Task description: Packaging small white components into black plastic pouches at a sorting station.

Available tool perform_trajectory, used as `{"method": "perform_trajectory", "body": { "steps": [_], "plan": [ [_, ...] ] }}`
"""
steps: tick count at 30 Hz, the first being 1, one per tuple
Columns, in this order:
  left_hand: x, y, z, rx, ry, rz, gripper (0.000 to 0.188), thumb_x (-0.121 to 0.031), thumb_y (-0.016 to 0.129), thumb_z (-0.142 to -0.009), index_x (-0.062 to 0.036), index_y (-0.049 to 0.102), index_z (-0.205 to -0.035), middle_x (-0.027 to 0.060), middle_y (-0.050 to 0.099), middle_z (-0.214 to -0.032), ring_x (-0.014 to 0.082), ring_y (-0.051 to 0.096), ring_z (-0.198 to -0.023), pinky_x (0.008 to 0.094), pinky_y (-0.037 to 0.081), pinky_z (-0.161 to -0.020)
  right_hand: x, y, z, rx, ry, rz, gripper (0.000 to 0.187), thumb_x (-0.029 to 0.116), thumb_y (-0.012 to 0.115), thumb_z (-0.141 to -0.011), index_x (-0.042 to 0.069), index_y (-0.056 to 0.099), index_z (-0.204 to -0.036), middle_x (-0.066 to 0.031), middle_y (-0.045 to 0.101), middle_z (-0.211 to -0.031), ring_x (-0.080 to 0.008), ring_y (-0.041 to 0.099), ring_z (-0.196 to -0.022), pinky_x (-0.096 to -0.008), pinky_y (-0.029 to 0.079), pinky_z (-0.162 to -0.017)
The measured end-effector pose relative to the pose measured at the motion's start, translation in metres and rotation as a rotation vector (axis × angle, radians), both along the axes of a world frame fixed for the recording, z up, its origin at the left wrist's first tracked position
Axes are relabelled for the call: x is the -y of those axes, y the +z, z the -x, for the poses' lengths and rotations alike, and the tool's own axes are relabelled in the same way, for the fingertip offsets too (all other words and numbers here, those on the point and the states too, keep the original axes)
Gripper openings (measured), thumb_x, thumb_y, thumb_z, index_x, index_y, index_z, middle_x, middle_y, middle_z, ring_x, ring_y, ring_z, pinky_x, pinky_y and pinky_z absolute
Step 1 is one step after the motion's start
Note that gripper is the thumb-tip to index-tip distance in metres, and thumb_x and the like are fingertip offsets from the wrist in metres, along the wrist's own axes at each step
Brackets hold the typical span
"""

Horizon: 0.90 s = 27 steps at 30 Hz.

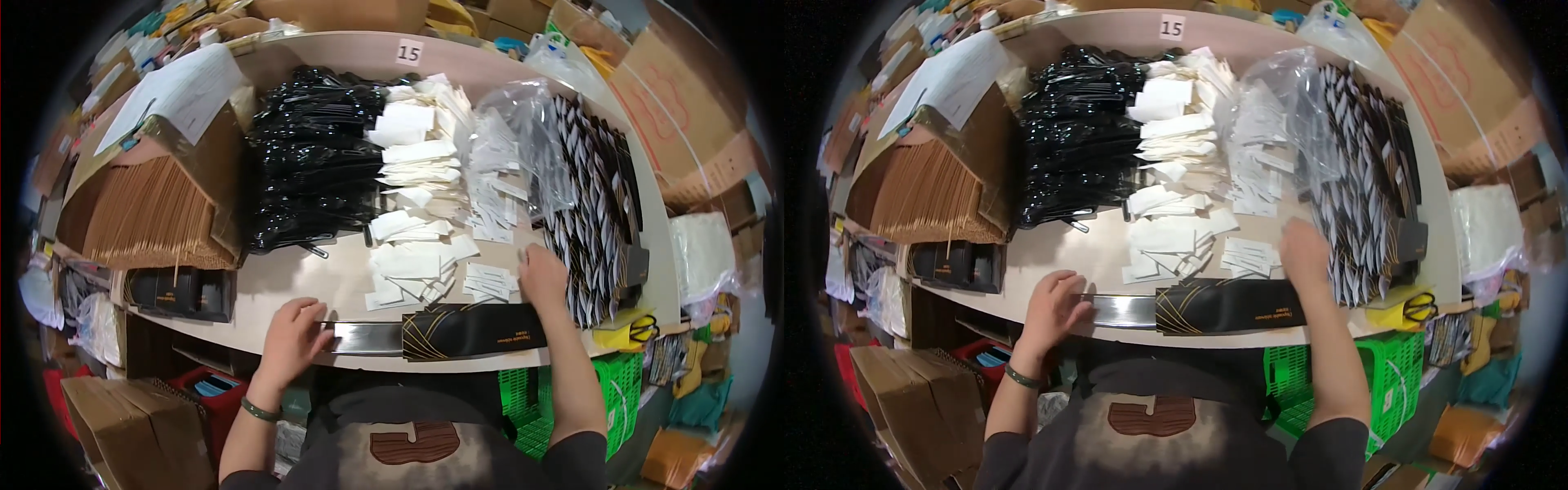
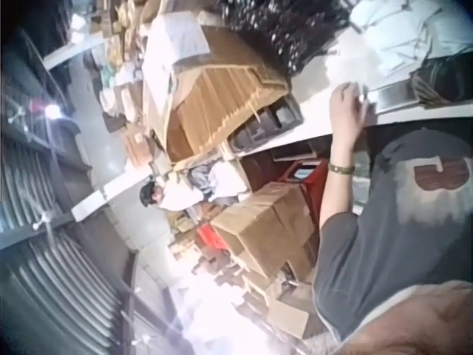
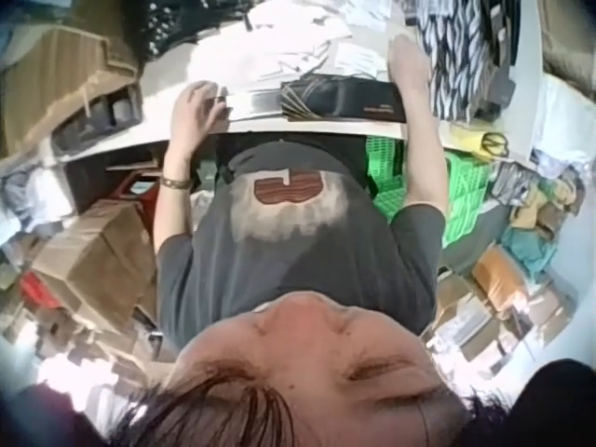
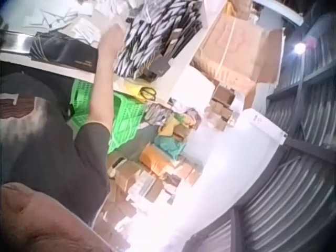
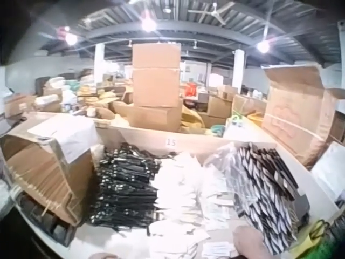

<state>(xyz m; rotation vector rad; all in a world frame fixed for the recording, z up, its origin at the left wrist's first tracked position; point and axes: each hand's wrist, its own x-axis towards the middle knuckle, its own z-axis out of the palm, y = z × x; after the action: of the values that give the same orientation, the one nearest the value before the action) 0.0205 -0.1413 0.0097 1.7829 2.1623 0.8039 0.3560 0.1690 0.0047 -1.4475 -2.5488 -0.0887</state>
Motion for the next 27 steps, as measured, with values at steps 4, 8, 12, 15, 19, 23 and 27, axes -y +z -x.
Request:
{"method": "perform_trajectory", "body": {
  "steps": [4, 8, 12, 15, 19, 23, 27],
  "plan": [
    [-0.021, 0.003, 0.025, -0.122, 0.063, -0.04, 0.042, -0.009, 0.077, -0.076, -0.0045, 0.064, -0.116, 0.0183, 0.06, -0.123, 0.0389, 0.058, -0.113, 0.0446, 0.05, -0.094, 0.038, 0.028, 0.074, -0.432, 0.556, 0.263, 0.012, 0.015, 0.064, -0.079, 0.006, 0.062, -0.088, -0.0142, 0.064, -0.085, -0.0362, 0.062, -0.079, -0.0454, 0.052, -0.074],
    [-0.085, 0.008, 0.05, -0.436, 0.057, -0.244, 0.042, -0.005, 0.069, -0.078, -0.0038, 0.062, -0.119, 0.0162, 0.059, -0.131, 0.0341, 0.054, -0.123, 0.043, 0.044, -0.103, 0.049, -0.003, 0.125, -0.161, 0.796, 0.177, 0.019, 0.015, 0.068, -0.073, 0.004, 0.061, -0.086, -0.0149, 0.06, -0.094, -0.0355, 0.06, -0.094, -0.0442, 0.05, -0.082],
    [-0.118, 0.018, 0.074, -0.614, 0.02, -0.187, 0.031, -0.005, 0.064, -0.078, -0.0074, 0.063, -0.109, 0.0105, 0.061, -0.112, 0.028, 0.056, -0.113, 0.0393, 0.043, -0.099, 0.071, -0.005, 0.129, -0.139, 0.865, 0.1, 0.019, 0.007, 0.068, -0.07, 0.0, 0.059, -0.085, -0.016, 0.058, -0.096, -0.0363, 0.058, -0.094, -0.0435, 0.049, -0.085],
    [-0.126, 0.018, 0.087, -0.692, -0.079, -0.209, 0.013, -0.008, 0.061, -0.081, -0.0107, 0.061, -0.094, 0.0053, 0.056, -0.091, 0.0236, 0.057, -0.096, 0.0365, 0.044, -0.088, 0.081, 0.008, 0.12, -0.067, 0.824, 0.2, 0.017, 0.003, 0.065, -0.074, 0.0, 0.059, -0.09, -0.016, 0.059, -0.095, -0.0365, 0.059, -0.09, -0.0439, 0.05, -0.08],
    [-0.121, 0.038, 0.089, -0.586, -0.272, 0.022, 0.011, -0.007, 0.062, -0.081, -0.0101, 0.061, -0.092, 0.0067, 0.056, -0.091, 0.025, 0.056, -0.094, 0.0351, 0.043, -0.087, 0.12, 0.026, 0.127, -0.369, 0.837, 0.652, 0.014, 0.01, 0.063, -0.086, 0.002, 0.06, -0.097, -0.0157, 0.06, -0.095, -0.0372, 0.06, -0.09, -0.0444, 0.05, -0.079],
    [-0.115, 0.035, 0.086, -0.593, -0.257, -0.127, 0.006, -0.012, 0.066, -0.086, -0.0089, 0.063, -0.089, 0.0071, 0.06, -0.089, 0.0261, 0.06, -0.09, 0.0365, 0.047, -0.084, 0.146, 0.008, 0.142, -0.108, 0.895, 0.881, 0.016, 0.012, 0.061, -0.088, 0.002, 0.06, -0.099, -0.0169, 0.059, -0.104, -0.0378, 0.059, -0.094, -0.0445, 0.05, -0.082],
    [-0.074, 0.031, 0.049, -0.252, 0.098, -0.201, 0.009, -0.013, 0.064, -0.091, -0.0079, 0.063, -0.098, 0.0106, 0.063, -0.085, 0.0339, 0.062, -0.079, 0.0424, 0.051, -0.068, 0.153, 0.025, 0.144, -0.091, 0.901, 0.626, 0.015, 0.009, 0.06, -0.087, 0.001, 0.06, -0.099, -0.0179, 0.059, -0.106, -0.0382, 0.059, -0.097, -0.0445, 0.049, -0.084]
  ]
}}
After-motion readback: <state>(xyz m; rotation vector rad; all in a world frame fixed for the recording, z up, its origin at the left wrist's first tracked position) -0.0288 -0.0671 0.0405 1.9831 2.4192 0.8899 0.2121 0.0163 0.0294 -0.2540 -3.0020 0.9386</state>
